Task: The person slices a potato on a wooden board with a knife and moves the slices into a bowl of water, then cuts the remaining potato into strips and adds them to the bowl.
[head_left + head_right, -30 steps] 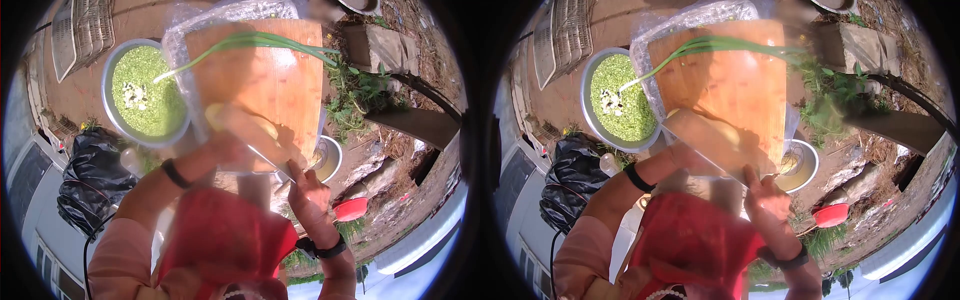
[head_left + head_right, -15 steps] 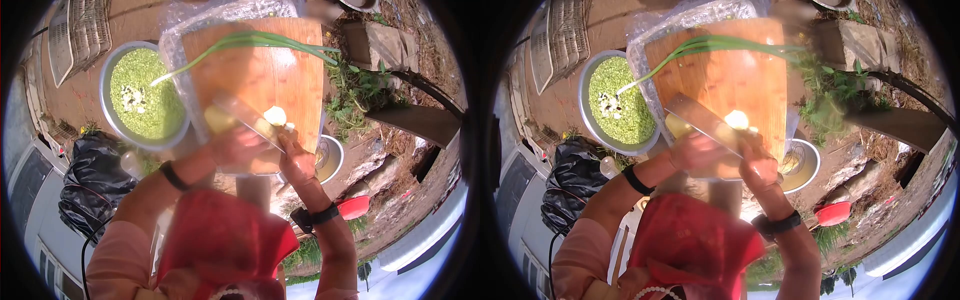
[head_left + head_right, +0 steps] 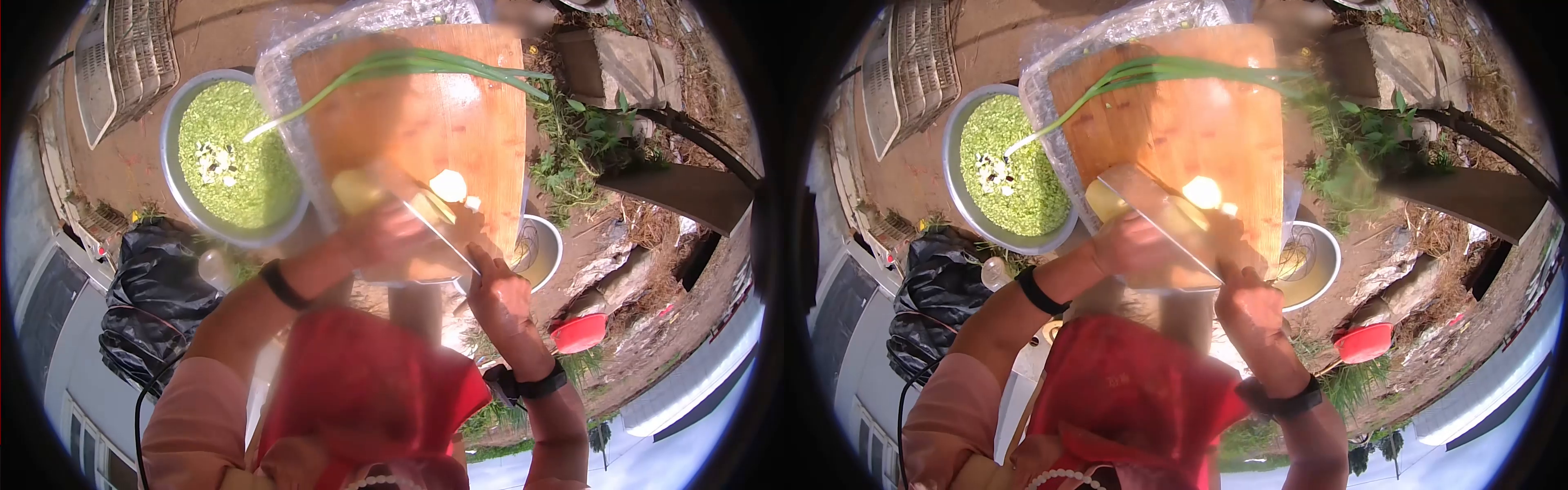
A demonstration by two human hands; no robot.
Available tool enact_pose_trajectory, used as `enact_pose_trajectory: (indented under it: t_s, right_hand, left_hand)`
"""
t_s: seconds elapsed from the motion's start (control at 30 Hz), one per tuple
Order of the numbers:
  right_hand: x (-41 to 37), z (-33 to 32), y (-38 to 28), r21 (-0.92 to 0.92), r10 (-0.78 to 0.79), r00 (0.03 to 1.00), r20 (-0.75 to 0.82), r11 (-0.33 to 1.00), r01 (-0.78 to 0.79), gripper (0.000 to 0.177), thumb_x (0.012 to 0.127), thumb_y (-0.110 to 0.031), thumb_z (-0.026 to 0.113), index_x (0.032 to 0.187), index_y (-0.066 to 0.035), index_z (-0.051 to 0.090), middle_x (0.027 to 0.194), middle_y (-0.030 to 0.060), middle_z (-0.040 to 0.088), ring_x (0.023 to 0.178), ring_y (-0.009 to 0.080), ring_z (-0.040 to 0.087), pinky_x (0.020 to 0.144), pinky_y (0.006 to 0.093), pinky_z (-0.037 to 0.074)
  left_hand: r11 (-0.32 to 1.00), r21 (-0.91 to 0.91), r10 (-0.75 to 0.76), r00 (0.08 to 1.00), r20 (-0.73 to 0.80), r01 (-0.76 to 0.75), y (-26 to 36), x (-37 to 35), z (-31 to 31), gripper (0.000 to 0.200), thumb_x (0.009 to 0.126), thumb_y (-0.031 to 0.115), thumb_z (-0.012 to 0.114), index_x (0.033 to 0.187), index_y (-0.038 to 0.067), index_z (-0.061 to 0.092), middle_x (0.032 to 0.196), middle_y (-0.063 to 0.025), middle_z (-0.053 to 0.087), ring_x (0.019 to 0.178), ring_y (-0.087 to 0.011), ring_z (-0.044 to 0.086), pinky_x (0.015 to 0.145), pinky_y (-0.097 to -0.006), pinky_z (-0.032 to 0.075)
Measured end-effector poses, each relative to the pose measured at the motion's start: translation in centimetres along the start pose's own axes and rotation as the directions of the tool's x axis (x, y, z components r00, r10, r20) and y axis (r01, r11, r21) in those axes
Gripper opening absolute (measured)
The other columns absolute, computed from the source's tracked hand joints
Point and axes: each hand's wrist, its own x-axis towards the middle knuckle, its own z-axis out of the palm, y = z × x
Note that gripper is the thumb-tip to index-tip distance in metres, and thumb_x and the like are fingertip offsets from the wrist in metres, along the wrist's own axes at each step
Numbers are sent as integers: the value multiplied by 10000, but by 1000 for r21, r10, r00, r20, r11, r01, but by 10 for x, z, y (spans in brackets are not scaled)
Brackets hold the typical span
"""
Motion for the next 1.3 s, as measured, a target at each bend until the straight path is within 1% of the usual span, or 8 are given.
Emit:
enact_pose_trajectory:
  t_s: [0.17, 0.27, 0.4, 0.47, 0.8, 1.03, 1.17, 1.3]
  right_hand:
    - [28, 40, 5, 114, -71, 983, -168, 989, 91, 387, 747, -37, 517, 1110, -139, 605, 827, 115, 621, 565, 295, 610, 494, 399, 500]
    - [9, 16, 2, 60, -13, 1000, -22, 998, 14, 404, 760, -56, 510, 1145, -145, 593, 802, 104, 615, 571, 285, 614, 488, 397, 499]
    - [-36, -37, -10, -66, 94, 990, 106, 994, -88, 378, 778, -84, 514, 1136, -166, 604, 690, 93, 583, 520, 278, 601, 457, 407, 479]
    - [-43, -42, -7, -16, 108, 990, 90, 994, -107, 363, 776, -81, 521, 1117, -169, 612, 673, 95, 579, 505, 282, 595, 452, 411, 476]
    - [22, 56, 4, 114, -23, 984, -177, 992, 43, 393, 730, -47, 552, 1103, -157, 606, 671, 84, 586, 550, 296, 606, 494, 415, 495]
    - [-39, -30, -17, 25, 111, 990, 86, 993, -114, 406, 744, -85, 552, 1139, -165, 603, 680, 97, 580, 533, 278, 602, 488, 410, 485]
    - [-57, -38, -8, 52, 131, 988, 83, 989, -136, 399, 743, -79, 553, 1128, -171, 598, 686, 94, 582, 513, 282, 594, 476, 406, 480]
    - [-29, -5, -10, 59, 96, 995, 24, 994, -97, 384, 729, -61, 556, 1101, -147, 597, 692, 100, 583, 536, 292, 599, 478, 414, 481]
  left_hand:
    - [998, 43, 38, 996, -82, -35, -2, 8, 3, 321, 622, 153, 614, 925, 60, 666, 908, -53, 634, 933, -276, 610, 829, -398, 510]
    - [996, 89, 38, 992, -121, -27, 1, 11, -3, 213, 669, 142, 614, 874, 93, 643, 831, -6, 597, 755, -152, 574, 637, -307, 467]
    - [991, -86, -105, 994, -13, 103, 2, -15, 14, 140, 685, 153, 607, 818, 110, 624, 745, 17, 543, 671, -148, 528, 619, -305, 451]
    - [998, -58, -37, 991, -131, 30, -2, 1, 3, 111, 693, 156, 603, 795, 112, 615, 712, 26, 515, 639, -148, 505, 612, -300, 443]
    - [994, 77, 89, 990, -106, -81, -9, 11, -3, 261, 678, 146, 615, 927, 84, 664, 885, -34, 619, 875, -217, 602, 762, -339, 503]
    - [967, -182, -170, 983, 71, 180, 3, -26, 16, 272, 700, 132, 562, 951, 74, 650, 923, -34, 613, 843, -202, 588, 796, -318, 479]
    - [1000, -3, -22, 992, -127, 22, 0, -3, 3, 247, 706, 134, 557, 928, 79, 649, 882, -26, 606, 802, -193, 583, 782, -325, 484]
    - [1000, -11, -27, 998, -52, 26, -1, -8, 5, 237, 719, 138, 569, 934, 82, 650, 889, -15, 607, 810, -185, 584, 768, -328, 484]
